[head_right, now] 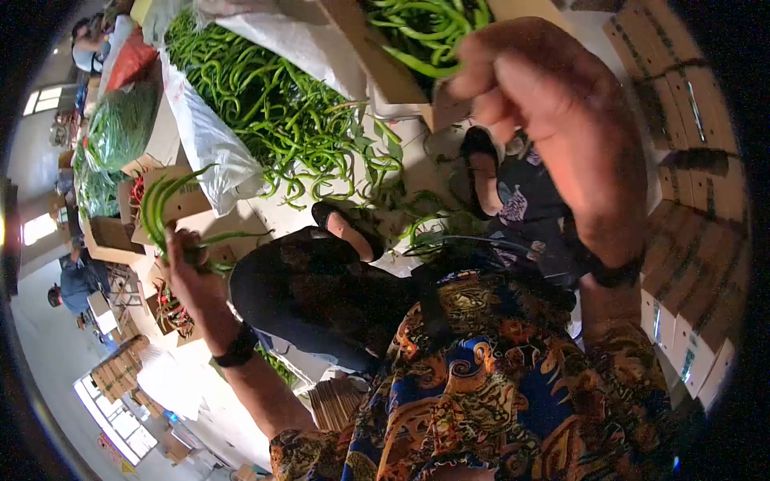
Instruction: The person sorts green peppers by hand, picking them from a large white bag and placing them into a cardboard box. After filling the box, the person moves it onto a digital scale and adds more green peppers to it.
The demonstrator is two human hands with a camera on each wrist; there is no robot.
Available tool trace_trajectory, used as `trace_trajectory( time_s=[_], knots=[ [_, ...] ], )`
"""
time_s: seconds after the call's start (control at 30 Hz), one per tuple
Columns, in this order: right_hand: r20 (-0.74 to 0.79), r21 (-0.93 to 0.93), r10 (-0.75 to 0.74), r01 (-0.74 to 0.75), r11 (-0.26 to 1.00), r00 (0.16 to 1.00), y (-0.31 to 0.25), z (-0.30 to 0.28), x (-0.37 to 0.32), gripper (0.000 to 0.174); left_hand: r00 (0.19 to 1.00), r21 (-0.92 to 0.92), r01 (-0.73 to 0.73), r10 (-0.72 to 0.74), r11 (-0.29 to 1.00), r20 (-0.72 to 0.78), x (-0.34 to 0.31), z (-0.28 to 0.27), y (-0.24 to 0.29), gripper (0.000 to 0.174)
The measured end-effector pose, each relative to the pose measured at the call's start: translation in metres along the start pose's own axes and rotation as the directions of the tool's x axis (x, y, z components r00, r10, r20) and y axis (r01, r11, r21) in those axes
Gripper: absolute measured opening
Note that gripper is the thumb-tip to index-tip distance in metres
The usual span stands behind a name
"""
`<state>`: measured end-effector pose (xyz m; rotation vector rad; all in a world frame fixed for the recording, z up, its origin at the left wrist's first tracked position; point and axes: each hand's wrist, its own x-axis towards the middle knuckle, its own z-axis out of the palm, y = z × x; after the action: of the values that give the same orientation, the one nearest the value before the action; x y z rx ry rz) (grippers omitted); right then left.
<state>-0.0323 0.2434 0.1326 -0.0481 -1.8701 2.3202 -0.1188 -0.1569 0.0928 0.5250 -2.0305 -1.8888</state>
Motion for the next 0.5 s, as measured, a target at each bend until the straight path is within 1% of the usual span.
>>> trace_trajectory(
  time_s=[0.03,0.07,0.13,0.17,0.27,0.33,0.37,0.4,0.47,0.5],
  knots=[
    [-0.111,0.001,0.032,-0.032,0.999,0.993,0.000,-0.013,-0.006,0.024,0.998,0.031,-0.055,0.054,0.998,0.045,-0.006,-0.003,0.010,0.026],
    [-0.096,0.038,0.072,-0.069,0.997,0.993,0.012,-0.026,-0.006,0.024,0.991,-0.008,-0.094,0.094,0.996,0.097,-0.006,-0.003,0.010,0.027],
    [-0.069,0.112,0.155,-0.147,0.983,0.985,0.024,-0.042,-0.018,0.023,0.984,-0.098,-0.077,0.092,0.992,0.150,-0.012,0.000,0.022,0.027],
    [-0.013,0.133,0.187,-0.184,0.974,0.982,0.029,-0.046,-0.023,0.023,0.985,-0.092,-0.079,0.092,0.993,0.147,-0.014,0.003,0.024,0.027],
    [0.028,0.152,0.208,-0.210,0.966,0.978,0.041,-0.045,-0.042,0.022,0.982,-0.060,-0.087,0.096,0.994,0.163,-0.023,0.011,0.027,0.026],
    [0.014,0.159,0.242,-0.241,0.957,0.970,0.041,-0.046,-0.052,0.023,0.986,-0.050,-0.091,0.097,0.995,0.138,-0.036,0.023,0.030,0.027],
    [-0.006,0.168,0.264,-0.260,0.951,0.964,0.041,-0.049,-0.058,0.024,0.986,-0.063,-0.060,0.069,0.996,0.149,-0.037,0.023,0.028,0.028],
    [-0.026,0.176,0.288,-0.279,0.944,0.957,0.040,-0.052,-0.063,0.024,0.987,-0.073,-0.061,0.071,0.995,0.146,-0.038,0.026,0.028,0.028],
    [-0.053,0.208,0.279,-0.263,0.942,0.959,0.044,-0.062,-0.071,0.023,0.990,-0.095,-0.061,0.072,0.994,0.124,-0.040,0.031,0.024,0.029],
    [-0.059,0.223,0.281,-0.262,0.939,0.958,0.048,-0.066,-0.074,0.023,0.988,-0.121,-0.060,0.076,0.991,0.133,-0.040,0.031,0.020,0.026]
  ],
)
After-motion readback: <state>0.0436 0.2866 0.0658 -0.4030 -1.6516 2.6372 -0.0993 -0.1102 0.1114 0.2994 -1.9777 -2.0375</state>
